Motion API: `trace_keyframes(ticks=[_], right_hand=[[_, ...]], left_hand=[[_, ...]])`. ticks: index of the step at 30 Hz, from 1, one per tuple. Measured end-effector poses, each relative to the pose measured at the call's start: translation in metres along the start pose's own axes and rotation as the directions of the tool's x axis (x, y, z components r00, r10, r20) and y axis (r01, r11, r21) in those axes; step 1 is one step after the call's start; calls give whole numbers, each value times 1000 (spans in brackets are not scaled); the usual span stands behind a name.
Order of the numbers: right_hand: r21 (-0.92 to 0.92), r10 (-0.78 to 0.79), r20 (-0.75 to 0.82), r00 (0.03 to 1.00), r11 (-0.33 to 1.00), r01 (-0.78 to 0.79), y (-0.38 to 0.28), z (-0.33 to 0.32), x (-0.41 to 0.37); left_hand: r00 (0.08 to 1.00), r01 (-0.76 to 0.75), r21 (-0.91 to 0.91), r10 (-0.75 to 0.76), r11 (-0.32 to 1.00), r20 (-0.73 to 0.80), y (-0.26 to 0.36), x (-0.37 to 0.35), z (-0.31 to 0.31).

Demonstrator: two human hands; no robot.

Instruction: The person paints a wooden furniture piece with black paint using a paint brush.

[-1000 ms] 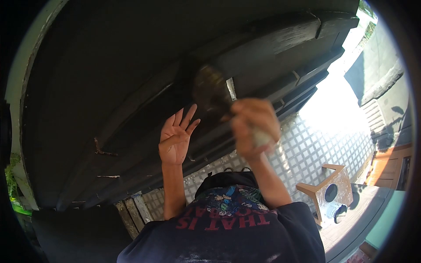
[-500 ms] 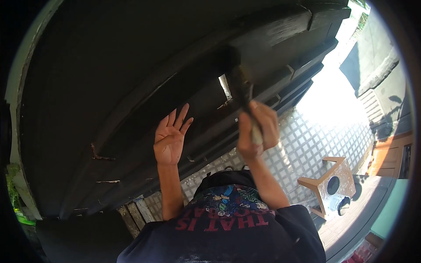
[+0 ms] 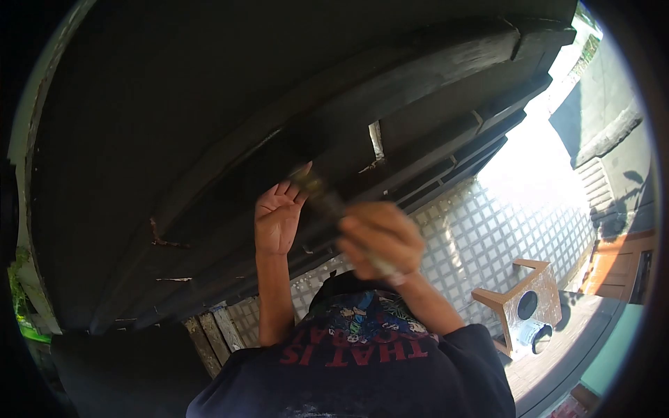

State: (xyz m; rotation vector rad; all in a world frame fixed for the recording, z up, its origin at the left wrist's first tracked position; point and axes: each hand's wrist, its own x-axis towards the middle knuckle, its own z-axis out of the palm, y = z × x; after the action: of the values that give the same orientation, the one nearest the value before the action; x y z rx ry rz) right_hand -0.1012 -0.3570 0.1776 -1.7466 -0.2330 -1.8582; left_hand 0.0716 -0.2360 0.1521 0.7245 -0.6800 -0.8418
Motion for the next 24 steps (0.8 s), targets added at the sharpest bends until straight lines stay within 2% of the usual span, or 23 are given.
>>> trace_keyframes(ticks=[1, 2, 3, 5, 8, 9, 11, 13, 14, 15, 17, 19, 21, 22, 23, 24], right_hand=[[-131, 15, -66, 998, 991, -24, 7, -11, -4], [-324, 49, -128, 991, 942, -88, 10, -25, -4], [-435, 104, -194, 975, 882, -181, 11, -33, 0], [-324, 269, -425, 864, 847, -422, 9, -35, 4], [-349, 171, -260, 950, 901, -258, -3, -37, 3], [-311, 33, -148, 988, 947, -78, -2, -34, -4], [90, 83, 18, 996, 992, -84, -17, -12, -3], [31, 40, 8, 999, 999, -41, -8, -4, -5], [1, 19, 4, 1000, 1000, -19, -4, -1, -5], [-87, 62, -8, 998, 994, -63, -2, -5, -3], [-257, 140, -34, 990, 956, -144, 4, -29, 5], [-490, 1, -83, 997, 871, -42, 14, -42, 7], [-558, 131, -290, 948, 782, -279, 15, -56, 9], [-614, 85, -313, 946, 741, -269, 17, -62, 18], [-500, 133, -514, 848, 756, -422, 16, -57, 21], [-567, 141, -437, 888, 723, -394, 12, -56, 27]], left_hand=[[998, 29, 19, -28, 999, -64, 3, 0, 4], [996, 29, -14, -30, 999, -88, 3, 0, 5], [997, 30, -23, -32, 999, -73, 3, -1, 4], [1000, 28, -14, -28, 1000, 1, 2, -1, -2], [995, 21, 5, -21, 1000, 94, 1, 1, -7], [994, 21, 7, -22, 1000, 111, 1, 2, -8], [996, 32, -121, -42, 992, -77, 1, 1, 4], [997, 37, -136, -46, 990, -65, 1, 1, 1], [999, 40, -89, -36, 995, 41, -1, 0, -12], [989, 35, -44, -29, 998, 145, -2, -1, -18], [992, 40, -39, -35, 998, 122, 1, 0, -11], [992, 38, -34, -34, 999, 119, 3, 0, -10], [990, 35, -33, -30, 999, 135, 4, 0, -10], [990, 35, -32, -30, 999, 141, 5, 1, -9], [989, 41, -27, -37, 999, 140, 7, 1, -6], [989, 44, -21, -40, 999, 146, 7, 1, -5]])
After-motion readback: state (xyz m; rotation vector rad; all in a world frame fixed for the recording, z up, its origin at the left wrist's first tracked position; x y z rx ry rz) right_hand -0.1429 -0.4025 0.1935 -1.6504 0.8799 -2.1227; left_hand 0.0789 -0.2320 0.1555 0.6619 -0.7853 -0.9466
